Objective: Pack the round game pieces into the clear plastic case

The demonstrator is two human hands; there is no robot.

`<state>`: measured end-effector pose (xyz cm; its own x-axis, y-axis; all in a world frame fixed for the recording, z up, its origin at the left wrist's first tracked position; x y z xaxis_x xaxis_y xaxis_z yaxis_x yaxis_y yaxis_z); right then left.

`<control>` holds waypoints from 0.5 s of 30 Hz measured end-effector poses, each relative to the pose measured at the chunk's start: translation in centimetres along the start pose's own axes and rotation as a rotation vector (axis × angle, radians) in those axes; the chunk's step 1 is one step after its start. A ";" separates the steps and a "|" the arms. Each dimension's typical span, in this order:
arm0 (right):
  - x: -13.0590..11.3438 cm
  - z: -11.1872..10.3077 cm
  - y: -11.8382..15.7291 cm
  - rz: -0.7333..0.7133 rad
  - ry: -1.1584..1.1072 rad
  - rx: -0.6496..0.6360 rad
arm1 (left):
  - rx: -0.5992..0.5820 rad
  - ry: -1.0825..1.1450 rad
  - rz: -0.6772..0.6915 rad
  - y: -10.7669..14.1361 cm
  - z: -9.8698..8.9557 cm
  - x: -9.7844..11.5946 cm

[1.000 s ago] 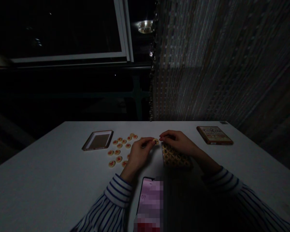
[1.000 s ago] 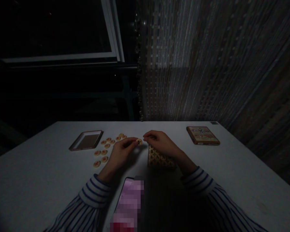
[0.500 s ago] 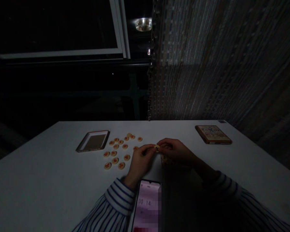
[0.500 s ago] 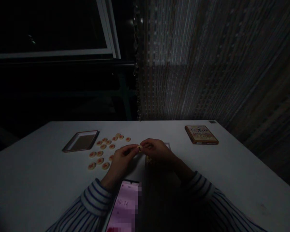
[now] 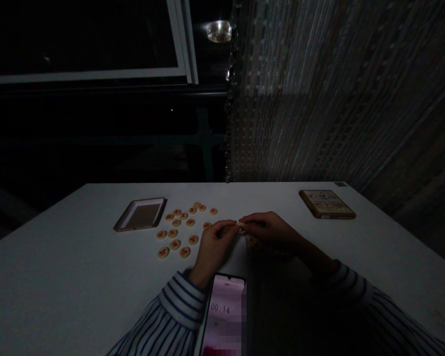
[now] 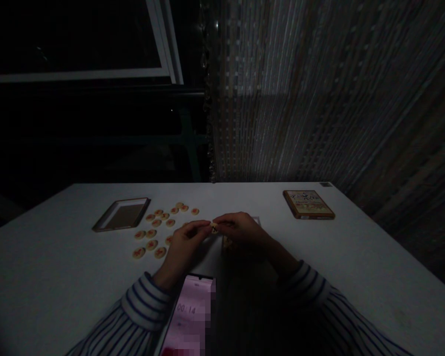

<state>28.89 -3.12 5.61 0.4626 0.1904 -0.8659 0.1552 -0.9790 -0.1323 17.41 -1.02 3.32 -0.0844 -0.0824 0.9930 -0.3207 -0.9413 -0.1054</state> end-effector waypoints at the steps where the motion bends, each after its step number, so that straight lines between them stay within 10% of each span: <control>1: 0.0 0.1 0.0 -0.009 0.019 -0.005 | -0.001 0.010 -0.002 0.0 0.0 0.0; 15: 0.0 0.0 -0.1 -0.054 0.130 -0.003 | -0.042 0.067 -0.002 -0.4 0.1 -1.2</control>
<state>28.84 -3.03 5.64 0.5627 0.2511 -0.7876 0.1854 -0.9668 -0.1758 17.76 -0.63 2.15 -0.1460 -0.0572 0.9876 -0.3603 -0.9267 -0.1069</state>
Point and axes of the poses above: each hand's wrist, its own y-axis away from the middle knuckle, its own z-axis out of the palm, x = y × z, the point moved 10 cm from there along -y, towards the middle knuckle
